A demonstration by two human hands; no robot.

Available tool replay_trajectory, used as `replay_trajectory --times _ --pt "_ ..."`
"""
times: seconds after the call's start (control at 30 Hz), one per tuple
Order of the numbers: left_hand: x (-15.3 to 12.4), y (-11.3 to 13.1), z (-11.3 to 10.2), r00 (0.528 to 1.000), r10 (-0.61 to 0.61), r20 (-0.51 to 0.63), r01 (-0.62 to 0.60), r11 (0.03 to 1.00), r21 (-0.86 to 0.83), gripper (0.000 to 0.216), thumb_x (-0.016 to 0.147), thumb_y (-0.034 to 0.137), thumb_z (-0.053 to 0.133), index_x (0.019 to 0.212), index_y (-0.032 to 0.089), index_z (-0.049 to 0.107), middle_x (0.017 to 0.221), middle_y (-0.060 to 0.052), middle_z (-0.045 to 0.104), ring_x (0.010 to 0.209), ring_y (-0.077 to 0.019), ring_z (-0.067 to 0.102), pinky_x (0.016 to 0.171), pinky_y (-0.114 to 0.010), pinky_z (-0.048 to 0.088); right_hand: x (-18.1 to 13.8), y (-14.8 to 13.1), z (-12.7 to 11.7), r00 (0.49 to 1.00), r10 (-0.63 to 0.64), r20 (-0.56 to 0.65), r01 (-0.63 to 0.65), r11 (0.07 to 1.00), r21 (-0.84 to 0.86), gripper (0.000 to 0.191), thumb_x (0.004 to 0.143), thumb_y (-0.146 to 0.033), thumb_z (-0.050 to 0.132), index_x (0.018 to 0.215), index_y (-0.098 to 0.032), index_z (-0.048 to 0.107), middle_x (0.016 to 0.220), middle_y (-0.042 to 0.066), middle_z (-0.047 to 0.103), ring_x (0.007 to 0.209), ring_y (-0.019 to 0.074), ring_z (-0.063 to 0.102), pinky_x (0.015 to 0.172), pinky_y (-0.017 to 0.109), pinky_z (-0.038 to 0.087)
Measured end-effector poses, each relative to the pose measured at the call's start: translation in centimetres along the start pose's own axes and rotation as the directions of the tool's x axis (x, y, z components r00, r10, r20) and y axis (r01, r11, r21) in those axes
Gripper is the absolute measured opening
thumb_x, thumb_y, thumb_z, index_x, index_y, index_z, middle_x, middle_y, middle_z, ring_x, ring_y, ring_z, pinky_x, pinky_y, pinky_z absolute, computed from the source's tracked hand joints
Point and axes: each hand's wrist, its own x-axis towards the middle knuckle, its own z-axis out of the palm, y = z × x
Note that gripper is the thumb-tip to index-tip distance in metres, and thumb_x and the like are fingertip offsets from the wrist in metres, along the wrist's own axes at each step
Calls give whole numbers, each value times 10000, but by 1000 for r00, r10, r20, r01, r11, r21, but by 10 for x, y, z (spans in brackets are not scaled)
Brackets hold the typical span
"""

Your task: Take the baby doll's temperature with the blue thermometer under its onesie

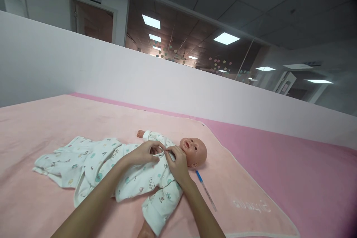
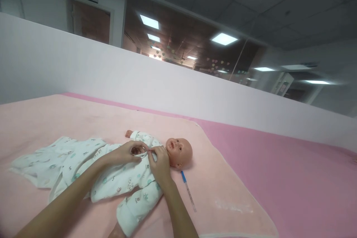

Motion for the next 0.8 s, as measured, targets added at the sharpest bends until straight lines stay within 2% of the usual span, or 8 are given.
replay_trajectory --times 0.17,0.4,0.8 --pt "0 1 1 999 -9 34 12 997 -82 475 642 182 541 1114 206 496 770 10 492 697 -109 462 591 -203 395 0 1 0 1000 6 2 -6 1000 23 103 788 -185 472 765 -186 573 775 23 602 769 156 537 710 275 399" --pt "-1 -2 -1 999 -43 6 44 988 -149 636 616 107 556 1216 245 396 940 -11 507 742 -92 471 667 -220 418 0 1 1 1000 -7 3 7 1000 10 90 786 -187 482 747 -188 562 764 25 602 755 162 528 702 290 390" --pt "-3 -1 -5 995 -80 65 92 971 -219 715 644 122 584 1283 276 303 1009 -41 525 825 -126 517 708 -261 450 0 0 2 1000 -27 9 27 999 -22 101 785 -180 479 730 -184 563 746 29 600 740 161 525 693 286 383"
